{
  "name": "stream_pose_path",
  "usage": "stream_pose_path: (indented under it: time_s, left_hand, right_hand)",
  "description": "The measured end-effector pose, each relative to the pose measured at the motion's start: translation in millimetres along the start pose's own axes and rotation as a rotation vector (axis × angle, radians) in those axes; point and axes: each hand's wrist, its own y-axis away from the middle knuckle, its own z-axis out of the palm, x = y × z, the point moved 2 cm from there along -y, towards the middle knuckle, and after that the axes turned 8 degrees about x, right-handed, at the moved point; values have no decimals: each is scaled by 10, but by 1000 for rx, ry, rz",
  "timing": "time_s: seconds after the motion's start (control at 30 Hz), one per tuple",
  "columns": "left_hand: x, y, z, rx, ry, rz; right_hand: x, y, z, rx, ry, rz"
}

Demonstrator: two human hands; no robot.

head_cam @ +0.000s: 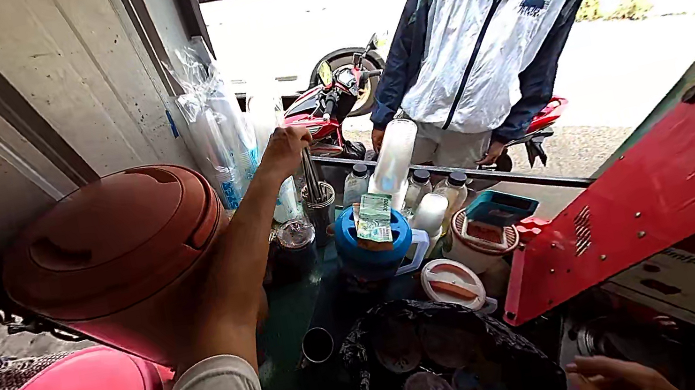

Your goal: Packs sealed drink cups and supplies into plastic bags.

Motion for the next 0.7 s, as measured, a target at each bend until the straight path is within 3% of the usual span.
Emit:
stream_pose_path:
  time_s: [0.2, 0.37, 0.47, 0.6, 0.7]
  left_hand:
    - [460, 66, -520, 75, -16, 41]
    - [1122, 269, -1187, -38, 23, 123]
    - [1348, 350, -1390, -137, 126, 120]
    - [1345, 475, -1303, -259, 368, -1]
    - [977, 463, -904, -189, 481, -194]
  right_hand:
    - [-833, -1444, 1172, -103, -86, -121]
    - [-1265, -2462, 1984, -186, -215, -128]
    - [-1434, -2433, 2251, -373, -514, 18]
    - [-1380, -1917, 2130, -506, -817, 158]
    - [-1074, -1687, 1787, -379, -984, 368]
